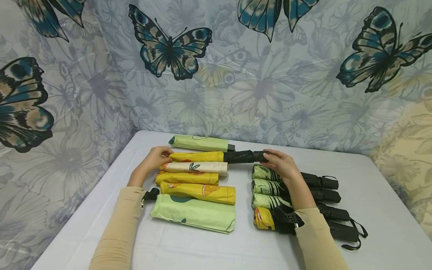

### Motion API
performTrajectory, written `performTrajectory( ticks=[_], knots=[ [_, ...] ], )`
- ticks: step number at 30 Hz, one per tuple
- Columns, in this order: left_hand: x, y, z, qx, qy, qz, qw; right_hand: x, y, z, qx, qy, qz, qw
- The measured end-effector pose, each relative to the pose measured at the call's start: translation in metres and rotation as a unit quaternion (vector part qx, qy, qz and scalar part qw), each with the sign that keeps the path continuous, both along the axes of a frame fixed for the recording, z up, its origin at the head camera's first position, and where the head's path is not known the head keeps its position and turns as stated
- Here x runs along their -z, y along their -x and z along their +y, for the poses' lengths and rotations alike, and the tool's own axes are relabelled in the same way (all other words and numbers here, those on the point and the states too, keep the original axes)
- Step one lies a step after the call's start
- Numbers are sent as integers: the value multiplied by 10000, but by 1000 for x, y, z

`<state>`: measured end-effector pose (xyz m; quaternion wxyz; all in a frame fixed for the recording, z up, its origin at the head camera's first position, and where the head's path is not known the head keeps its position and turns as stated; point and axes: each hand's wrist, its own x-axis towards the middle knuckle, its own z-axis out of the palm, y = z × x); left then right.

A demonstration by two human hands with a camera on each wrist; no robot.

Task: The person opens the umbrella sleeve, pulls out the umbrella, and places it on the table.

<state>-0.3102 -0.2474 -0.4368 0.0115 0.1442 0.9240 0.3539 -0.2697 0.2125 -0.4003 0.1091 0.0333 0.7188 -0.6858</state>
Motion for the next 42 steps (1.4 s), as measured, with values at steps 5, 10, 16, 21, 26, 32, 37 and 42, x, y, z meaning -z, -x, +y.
performTrajectory(
  ticks=[5, 10, 16, 21, 26, 32, 37, 42],
  knots=[
    [0, 0, 1, 1, -8, -19, 10000, -3, -1, 1, 117, 7, -24, 9999],
    [0, -1, 2, 17, -27, -58, 10000, -5, -2, 2, 370, 96, -146, 9992],
    [0, -1, 1, 17, -6, -42, 10000, -5, -3, 6, 236, 119, -112, 9996],
    [1, -1, 0, 14, 26, -28, 10000, -4, -4, 9, -18, 150, 53, 9999],
    [1, -2, 0, 37, 17, -44, 10000, -4, -4, 10, 108, 18, -93, 9999],
    [1, 0, 1, 16, 1, -127, 9999, -6, -3, 13, 418, 122, -293, 9986],
    [1, 0, 2, 76, -24, -113, 9999, -5, -4, 16, 315, 205, -205, 9991],
    [0, 0, 2, 73, -44, -122, 9999, -5, -5, 16, 178, 163, -103, 9997]
  ],
)
